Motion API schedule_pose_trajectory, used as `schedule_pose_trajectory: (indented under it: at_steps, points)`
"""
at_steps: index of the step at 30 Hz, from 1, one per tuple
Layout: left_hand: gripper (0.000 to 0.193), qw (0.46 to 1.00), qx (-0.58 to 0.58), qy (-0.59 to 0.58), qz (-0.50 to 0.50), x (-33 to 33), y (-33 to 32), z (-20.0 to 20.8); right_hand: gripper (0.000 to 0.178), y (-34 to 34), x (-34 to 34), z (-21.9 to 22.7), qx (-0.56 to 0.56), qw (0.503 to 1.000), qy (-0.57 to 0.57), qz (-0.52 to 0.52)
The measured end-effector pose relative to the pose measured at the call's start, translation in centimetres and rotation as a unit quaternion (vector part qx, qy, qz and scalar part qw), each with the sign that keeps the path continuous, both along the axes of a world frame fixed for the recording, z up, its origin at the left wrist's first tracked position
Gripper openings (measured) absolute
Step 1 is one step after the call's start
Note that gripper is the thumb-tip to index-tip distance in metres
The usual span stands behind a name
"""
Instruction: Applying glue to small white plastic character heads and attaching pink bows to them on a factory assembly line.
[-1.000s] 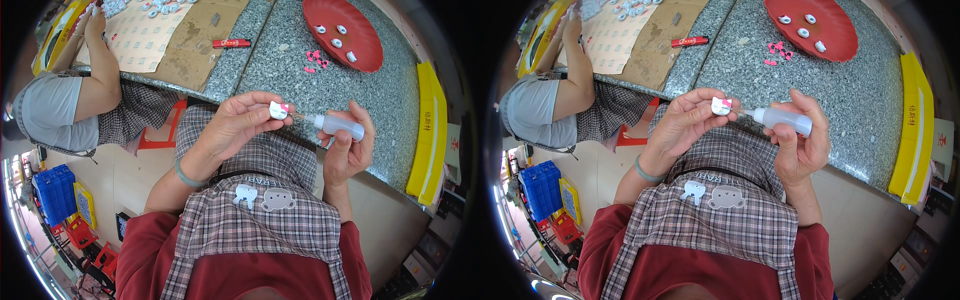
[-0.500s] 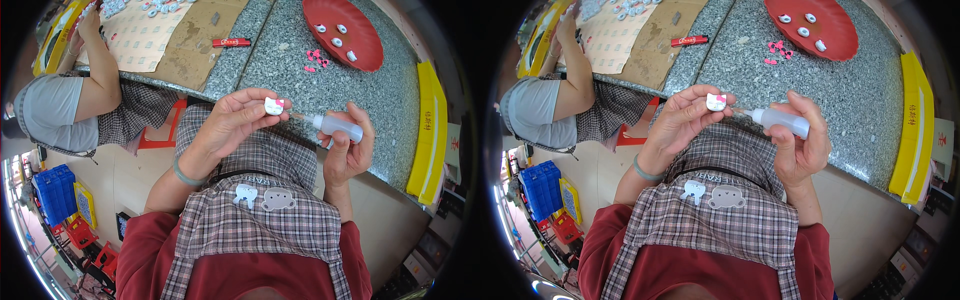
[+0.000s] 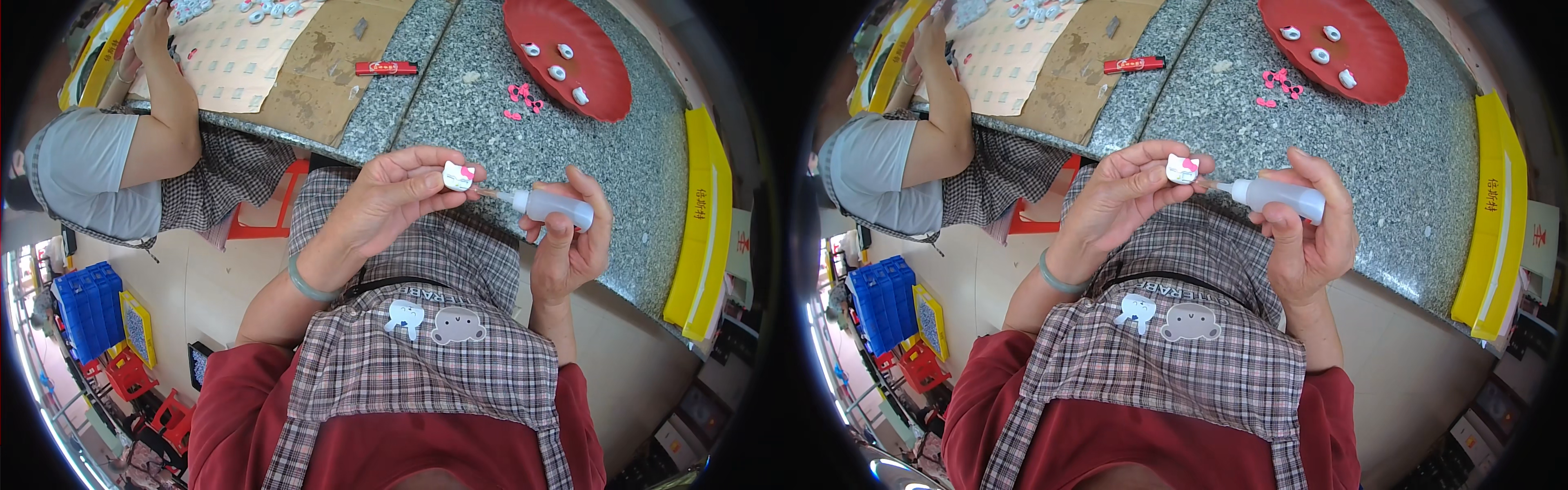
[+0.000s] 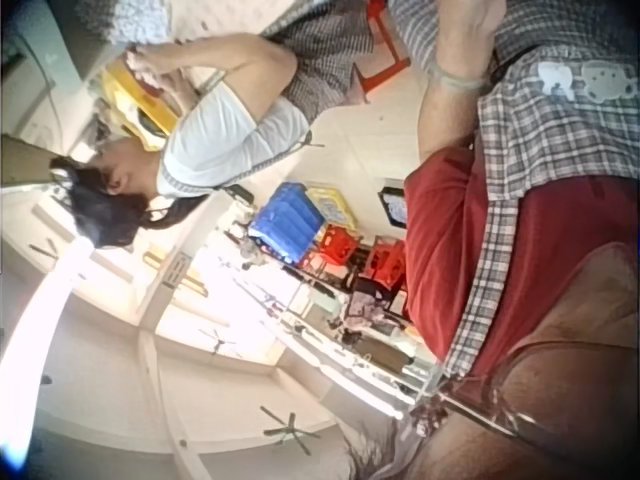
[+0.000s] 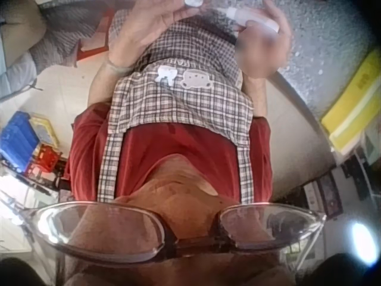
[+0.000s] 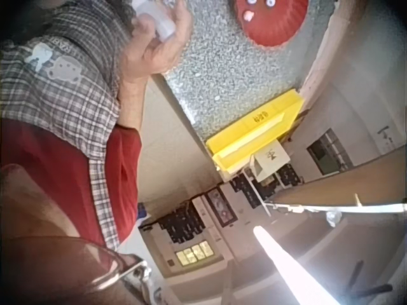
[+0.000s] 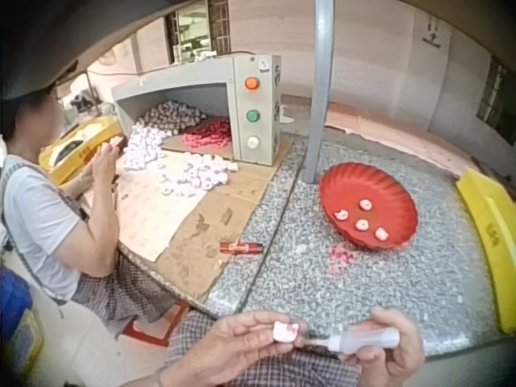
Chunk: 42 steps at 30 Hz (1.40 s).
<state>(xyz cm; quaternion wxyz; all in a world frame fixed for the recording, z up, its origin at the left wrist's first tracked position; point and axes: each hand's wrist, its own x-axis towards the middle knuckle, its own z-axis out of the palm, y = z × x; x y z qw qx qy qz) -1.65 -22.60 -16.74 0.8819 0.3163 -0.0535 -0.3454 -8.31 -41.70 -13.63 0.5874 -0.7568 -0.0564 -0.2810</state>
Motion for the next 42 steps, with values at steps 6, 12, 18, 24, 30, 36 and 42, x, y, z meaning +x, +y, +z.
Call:
schedule_pose_trajectory:
  at_steps: [6,12,18,24,30,36,42]
  points:
    - [0.031,0.999,-0.024,0.014,-0.026,0.0,0.0,-0.1,0.040,0.1,0.0,0.0,0.012,1.000,-0.001,0.003]
    - [0.032,0.999,-0.028,0.017,-0.029,0.0,0.0,-0.4,0.047,0.2,-0.1,-0.1,-0.030,0.999,-0.005,-0.012]
    - [0.031,0.999,-0.024,0.017,-0.026,0.1,-0.1,-0.3,0.045,0.0,0.0,-0.1,-0.028,1.000,-0.008,-0.008]
    - [0.029,1.000,-0.014,0.020,-0.010,0.4,-0.2,-0.2,0.040,-1.3,0.3,-0.6,0.038,0.999,0.019,-0.006]
    - [0.028,0.999,0.014,0.030,-0.003,0.4,0.3,-0.1,0.033,-2.7,2.6,-1.9,0.185,0.980,0.074,-0.005]
    - [0.028,1.000,0.016,0.026,-0.004,0.5,0.4,-0.5,0.028,-4.5,4.1,-2.2,0.238,0.941,0.238,-0.026]
    - [0.028,0.999,0.020,0.027,-0.006,0.6,0.3,-0.5,0.022,-5.9,6.6,-3.8,0.005,0.971,0.229,-0.065]
